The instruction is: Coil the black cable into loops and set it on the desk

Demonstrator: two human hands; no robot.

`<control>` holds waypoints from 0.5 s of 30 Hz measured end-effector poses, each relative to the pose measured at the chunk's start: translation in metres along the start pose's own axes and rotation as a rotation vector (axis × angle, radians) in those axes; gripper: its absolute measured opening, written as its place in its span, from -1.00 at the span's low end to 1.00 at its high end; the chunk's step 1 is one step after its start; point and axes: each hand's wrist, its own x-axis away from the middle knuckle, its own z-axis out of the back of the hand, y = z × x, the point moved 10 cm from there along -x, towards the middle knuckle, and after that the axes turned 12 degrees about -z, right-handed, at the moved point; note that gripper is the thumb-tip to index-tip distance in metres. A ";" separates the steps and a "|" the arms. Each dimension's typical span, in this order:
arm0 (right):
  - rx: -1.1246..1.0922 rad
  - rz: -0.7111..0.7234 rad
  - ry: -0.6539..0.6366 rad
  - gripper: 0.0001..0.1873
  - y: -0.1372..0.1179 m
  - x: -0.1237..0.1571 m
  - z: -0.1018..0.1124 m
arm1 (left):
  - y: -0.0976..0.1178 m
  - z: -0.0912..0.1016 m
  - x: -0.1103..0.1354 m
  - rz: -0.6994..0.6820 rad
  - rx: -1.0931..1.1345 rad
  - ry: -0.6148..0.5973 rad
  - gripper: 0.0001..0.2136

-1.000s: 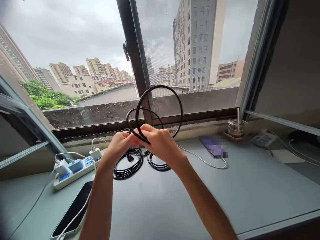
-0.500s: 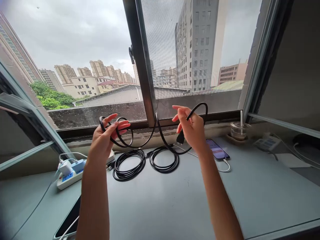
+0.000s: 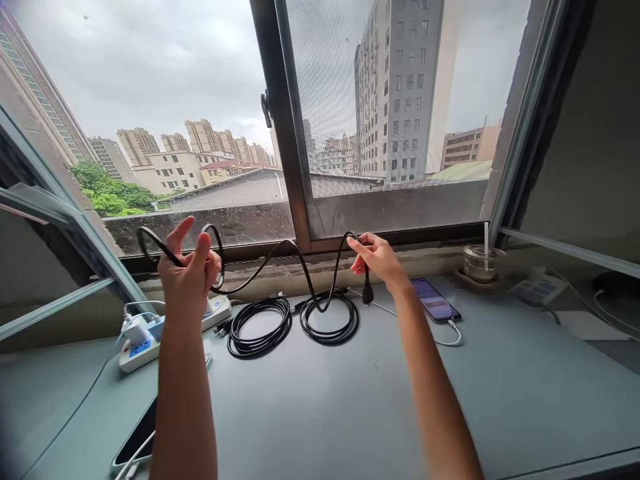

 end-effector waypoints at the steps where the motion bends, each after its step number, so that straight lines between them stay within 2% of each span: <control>1: -0.013 -0.032 -0.058 -0.50 0.005 -0.002 -0.014 | 0.000 -0.004 0.002 0.008 -0.002 -0.010 -0.54; 4: -0.014 -0.129 -0.260 -0.48 0.022 -0.002 -0.055 | 0.001 -0.021 0.010 0.024 0.005 -0.037 -0.50; 7: -0.031 -0.210 -0.389 -0.59 0.035 0.002 -0.080 | 0.000 -0.044 0.020 0.059 -0.012 -0.105 -0.53; 9: -0.067 -0.237 -0.431 -0.65 0.038 0.003 -0.086 | -0.001 -0.056 0.027 0.078 -0.063 -0.150 -0.59; 12: -0.163 -0.238 -0.423 -0.74 0.031 0.001 -0.080 | 0.003 -0.063 0.030 0.066 -0.139 -0.153 -0.66; 15: -0.329 -0.270 -0.381 -0.57 0.022 0.000 -0.070 | 0.010 -0.058 0.030 0.024 -0.185 -0.058 -0.70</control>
